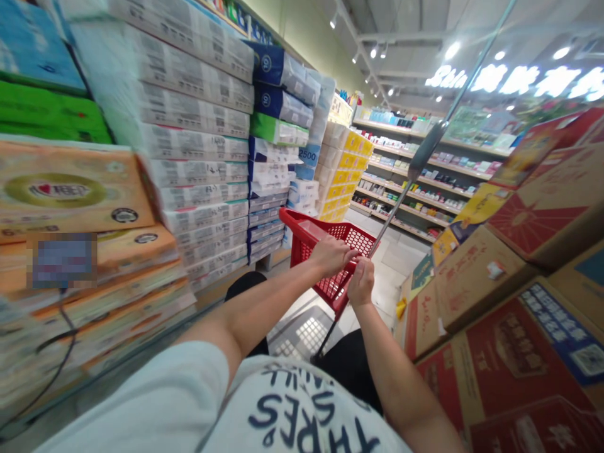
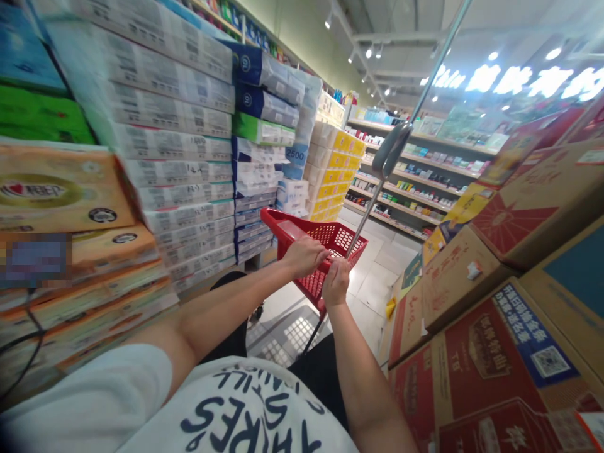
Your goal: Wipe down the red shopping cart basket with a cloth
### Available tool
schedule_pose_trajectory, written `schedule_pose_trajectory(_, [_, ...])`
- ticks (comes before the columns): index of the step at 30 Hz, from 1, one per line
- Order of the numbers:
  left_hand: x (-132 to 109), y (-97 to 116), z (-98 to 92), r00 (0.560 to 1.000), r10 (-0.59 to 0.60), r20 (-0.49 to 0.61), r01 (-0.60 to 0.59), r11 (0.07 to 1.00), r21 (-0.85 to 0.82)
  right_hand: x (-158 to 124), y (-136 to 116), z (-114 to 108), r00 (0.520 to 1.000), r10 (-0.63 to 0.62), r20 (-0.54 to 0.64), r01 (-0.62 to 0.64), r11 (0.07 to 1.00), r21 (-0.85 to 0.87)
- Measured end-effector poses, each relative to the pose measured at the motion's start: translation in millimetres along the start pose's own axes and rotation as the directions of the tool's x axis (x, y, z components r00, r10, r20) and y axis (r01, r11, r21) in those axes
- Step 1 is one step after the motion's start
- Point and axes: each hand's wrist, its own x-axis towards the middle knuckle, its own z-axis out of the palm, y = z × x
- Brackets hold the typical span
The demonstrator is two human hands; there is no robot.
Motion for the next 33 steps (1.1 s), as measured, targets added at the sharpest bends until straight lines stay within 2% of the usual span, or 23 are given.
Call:
schedule_pose_trajectory(2, [2.6,2.5,-1.0,1.0,0.003,-0.006,-0.003,1.0,0.007,-0.1,0.5,-0.3,1.0,0.014,0.008,-0.014,1.0,0.005])
schedule_pose_trajectory(6, [-4.4,6.2,2.3,0.987,0.015,-0.161,-0.008,0.999,0.038,-2.3,-1.4,-1.6,1.0,0.025,-0.002,-0.025,1.0,-0.002])
schedule_pose_trajectory(8, [0.5,5.4,2.2,0.997,-0.02,-0.078,0.022,0.999,0.025,-3.6,-3.6,-1.9,1.0,0.016,-0.007,-0.016,1.0,-0.004])
schedule_pose_trajectory(10, [8.1,3.3,1.2,0.994,-0.059,0.092,0.06,0.998,-0.008,-4.5,-6.1,-1.8,1.0,0.011,-0.012,-0.011,1.0,-0.011])
schedule_pose_trajectory(11, [9.6,2.2,1.1,0.988,-0.071,0.14,0.073,0.997,-0.012,-4.9,-7.2,-1.7,1.0,0.008,-0.016,-0.008,1.0,-0.015])
schedule_pose_trajectory(12, [8.5,1.3,1.6,0.988,-0.071,0.135,0.073,0.997,-0.009,-5.2,-8.1,-1.7,1.0,0.003,-0.018,-0.003,1.0,-0.019])
schedule_pose_trajectory(14, [-1.8,0.7,4.0,1.0,-0.008,0.017,0.008,1.0,-0.009,-5.9,-9.4,-1.9,1.0,-0.012,-0.02,0.012,1.0,-0.023])
schedule_pose_trajectory(16, [-15.1,1.4,6.4,0.987,0.076,-0.14,-0.08,0.997,-0.024,-6.6,-10.2,-2.4,0.999,-0.028,-0.02,0.027,0.999,-0.021])
schedule_pose_trajectory(18, [-20.3,2.2,6.4,0.975,0.084,-0.204,-0.092,0.995,-0.029,-6.8,-10.8,-2.6,0.999,-0.037,-0.022,0.036,0.999,-0.021])
schedule_pose_trajectory(19, [-18.5,2.7,5.3,0.983,0.064,-0.173,-0.071,0.997,-0.031,-6.7,-11.1,-2.5,0.999,-0.04,-0.023,0.039,0.999,-0.025])
schedule_pose_trajectory(22, [-5.3,4.0,1.0,1.0,-0.003,0.029,0.004,0.999,-0.038,-5.4,-12.6,-1.5,0.999,-0.042,-0.031,0.04,0.999,-0.035])
schedule_pose_trajectory(23, [-2.7,4.3,0.3,0.999,-0.01,0.043,0.011,0.999,-0.034,-4.9,-13.2,-1.2,0.999,-0.038,-0.033,0.037,0.999,-0.035])
schedule_pose_trajectory(24, [-2.3,4.7,0.3,1.0,-0.004,0.024,0.004,1.0,-0.029,-4.6,-13.7,-0.9,0.999,-0.033,-0.032,0.031,0.999,-0.036])
schedule_pose_trajectory(27, [-9.0,6.4,2.6,0.989,0.047,-0.143,-0.051,0.998,-0.028,-4.6,-14.9,-0.5,1.0,-0.012,-0.019,0.011,0.999,-0.042])
schedule_pose_trajectory(29, [-9.9,7.5,2.7,0.987,0.022,-0.16,-0.029,0.999,-0.042,-5.0,-15.2,-0.4,1.0,-0.018,-0.005,0.017,0.999,-0.051])
schedule_pose_trajectory(31, [-4.8,8.1,0.9,0.999,-0.039,-0.031,0.037,0.997,-0.061,-5.2,-15.7,-0.1,1.0,-0.027,-0.002,0.027,0.998,-0.056])
schedule_pose_trajectory(33, [-0.5,8.3,-0.9,0.992,-0.091,0.085,0.097,0.992,-0.077,-5.1,-16.7,0.2,0.999,-0.03,-0.015,0.029,0.998,-0.056])
